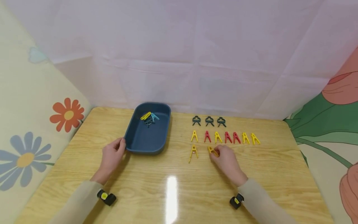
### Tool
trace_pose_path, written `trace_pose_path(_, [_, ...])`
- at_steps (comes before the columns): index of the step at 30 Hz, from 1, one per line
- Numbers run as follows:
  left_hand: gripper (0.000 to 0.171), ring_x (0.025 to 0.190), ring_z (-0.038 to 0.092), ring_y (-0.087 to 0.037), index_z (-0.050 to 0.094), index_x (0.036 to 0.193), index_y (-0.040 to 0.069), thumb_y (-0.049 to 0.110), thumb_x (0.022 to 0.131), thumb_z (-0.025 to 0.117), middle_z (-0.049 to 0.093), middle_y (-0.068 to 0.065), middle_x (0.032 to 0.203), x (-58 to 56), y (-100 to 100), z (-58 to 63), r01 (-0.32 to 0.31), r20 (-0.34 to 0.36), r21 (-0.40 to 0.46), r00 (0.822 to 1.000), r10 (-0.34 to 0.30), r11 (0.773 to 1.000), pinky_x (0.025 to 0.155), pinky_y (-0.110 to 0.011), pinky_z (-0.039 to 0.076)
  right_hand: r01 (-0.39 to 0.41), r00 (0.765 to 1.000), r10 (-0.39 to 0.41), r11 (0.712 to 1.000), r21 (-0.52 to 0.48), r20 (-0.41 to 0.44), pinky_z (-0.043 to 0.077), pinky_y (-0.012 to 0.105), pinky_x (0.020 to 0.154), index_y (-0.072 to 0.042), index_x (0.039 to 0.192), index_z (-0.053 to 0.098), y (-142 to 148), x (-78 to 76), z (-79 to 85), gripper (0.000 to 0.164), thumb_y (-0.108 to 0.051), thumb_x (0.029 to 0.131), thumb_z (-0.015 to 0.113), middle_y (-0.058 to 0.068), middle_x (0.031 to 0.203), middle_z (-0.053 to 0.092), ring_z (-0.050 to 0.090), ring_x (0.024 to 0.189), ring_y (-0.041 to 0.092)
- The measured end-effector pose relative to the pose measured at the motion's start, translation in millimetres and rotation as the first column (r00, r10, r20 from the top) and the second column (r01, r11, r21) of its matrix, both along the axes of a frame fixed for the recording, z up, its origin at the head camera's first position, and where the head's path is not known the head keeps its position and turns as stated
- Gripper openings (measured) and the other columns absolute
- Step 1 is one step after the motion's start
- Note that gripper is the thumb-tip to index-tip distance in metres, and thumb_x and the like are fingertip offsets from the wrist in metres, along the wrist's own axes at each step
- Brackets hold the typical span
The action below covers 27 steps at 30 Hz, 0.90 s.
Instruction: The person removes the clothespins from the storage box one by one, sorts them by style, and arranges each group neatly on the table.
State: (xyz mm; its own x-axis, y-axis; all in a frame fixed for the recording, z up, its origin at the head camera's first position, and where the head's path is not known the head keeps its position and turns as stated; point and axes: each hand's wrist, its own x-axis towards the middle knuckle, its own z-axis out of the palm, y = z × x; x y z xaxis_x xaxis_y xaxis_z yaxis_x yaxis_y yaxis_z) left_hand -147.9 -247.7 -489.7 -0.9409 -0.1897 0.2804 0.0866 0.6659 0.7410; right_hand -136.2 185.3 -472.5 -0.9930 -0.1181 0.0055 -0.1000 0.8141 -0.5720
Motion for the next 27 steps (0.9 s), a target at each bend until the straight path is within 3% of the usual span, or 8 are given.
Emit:
trace_pose_path(4, [0.029, 0.078, 0.062, -0.019, 0.075, 0.093, 0.005, 0.015, 0.107, 0.052, 0.072, -0.008, 0.081, 0.2, 0.5, -0.4, -0.007, -0.010, -0.003, 1.000, 0.006, 1.000, 0.068, -0.007, 0.039, 0.003, 1.000, -0.003, 1.000, -0.006, 0.029, 0.055, 0.041, 0.073, 0.004, 0.105, 0.073, -2.9, -1.6, 0.2, 0.022, -0.015, 0.094, 0.075, 0.010, 0.090, 0.069, 0.061, 0.079, 0.020])
trace_pose_path(15, [0.029, 0.084, 0.067, -0.022, 0.077, 0.100, 0.003, 0.016, 0.107, 0.053, 0.076, -0.012, 0.088, 0.0, 0.9, -1.7, -0.011, -0.014, -0.002, 1.000, 0.011, 1.000, 0.070, -0.005, 0.040, -0.020, 0.999, 0.021, 1.000, -0.006, 0.046, 0.056, 0.042, 0.075, 0.003, 0.109, 0.073, 0.0, -0.7, -0.7, 0.025, -0.019, 0.097, 0.075, 0.010, 0.093, 0.070, 0.063, 0.083, 0.021])
trace_pose_path(27, [0.030, 0.093, 0.071, -0.028, 0.077, 0.105, -0.002, 0.015, 0.107, 0.051, 0.077, -0.018, 0.097, 0.0, -0.5, -2.4, 0.015, -0.013, 0.027, 1.000, -0.014, 1.000, 0.073, -0.001, 0.038, -0.038, 0.997, 0.041, 0.998, -0.042, 0.068, 0.059, 0.040, 0.076, 0.006, 0.108, 0.073, 6.2, 6.9, 0.6, 0.018, -0.007, 0.096, 0.071, 0.009, 0.092, 0.072, 0.067, 0.083, 0.021])
